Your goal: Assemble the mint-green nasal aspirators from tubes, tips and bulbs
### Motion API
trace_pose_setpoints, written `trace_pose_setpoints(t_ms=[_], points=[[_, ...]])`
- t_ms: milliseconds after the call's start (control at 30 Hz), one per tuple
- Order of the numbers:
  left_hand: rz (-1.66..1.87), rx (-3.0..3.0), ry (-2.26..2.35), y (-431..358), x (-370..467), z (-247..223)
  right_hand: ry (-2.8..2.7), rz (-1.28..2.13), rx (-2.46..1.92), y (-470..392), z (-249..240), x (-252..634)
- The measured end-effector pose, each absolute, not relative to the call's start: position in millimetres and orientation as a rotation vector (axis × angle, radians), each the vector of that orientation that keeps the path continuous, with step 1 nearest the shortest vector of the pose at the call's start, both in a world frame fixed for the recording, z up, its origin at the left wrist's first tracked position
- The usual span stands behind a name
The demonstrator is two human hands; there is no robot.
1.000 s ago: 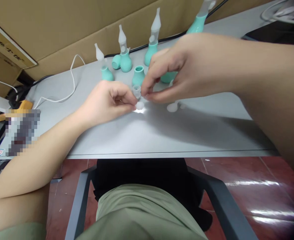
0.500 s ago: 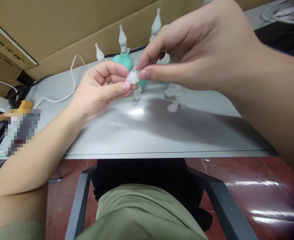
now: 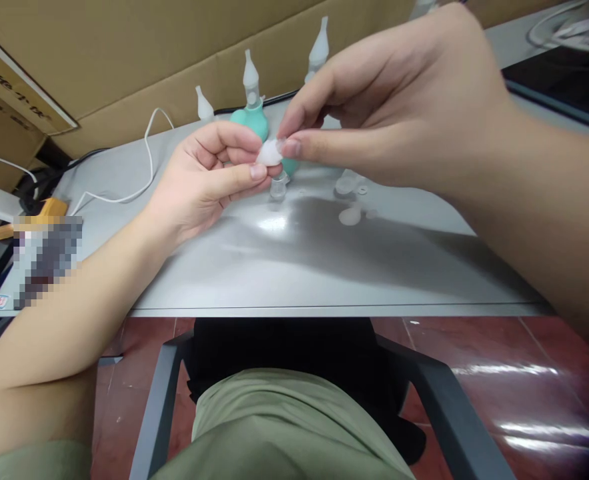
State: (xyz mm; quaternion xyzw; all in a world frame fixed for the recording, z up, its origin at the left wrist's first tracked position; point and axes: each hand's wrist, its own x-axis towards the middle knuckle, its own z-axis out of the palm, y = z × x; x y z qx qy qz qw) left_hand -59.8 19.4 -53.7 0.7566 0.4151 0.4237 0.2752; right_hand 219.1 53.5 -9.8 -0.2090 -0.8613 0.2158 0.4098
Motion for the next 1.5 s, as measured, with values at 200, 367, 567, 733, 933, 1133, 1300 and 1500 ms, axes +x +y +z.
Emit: trace_pose_setpoints(t_ms=[200, 367, 567, 733, 933, 1133, 1300, 1500], points=[[1.199, 2.051, 0.879, 18, -57, -52, -2.097, 0.656, -0.56, 43, -7, 219], [1.182, 2.052, 0.962, 20, -58, -54, -2.041, 0.756, -0.483, 39, -7, 217], [1.135, 2.03, 0.941, 17, -59, -51, -1.992, 0.794, -0.427, 36, -5, 215], [1.14, 1.928, 0.787, 14, -56, -47, -1.889, 0.945, -0.441, 31, -2, 209], [1.119, 1.951, 0.807, 9, -54, -46, -1.906, 1.086, -0.588, 28, 7, 204], [1.077, 2.033, 0.961, 9, -50, -46, -1.946, 1.119, -0.687, 30, 13, 214], [1.086, 1.987, 0.953, 12, -49, -47, -1.945, 1.095, -0.605, 36, 1, 216], [1.031, 2.071, 0.965, 5, -43, -43, -2.05, 1.059, -0.697, 41, -3, 226]])
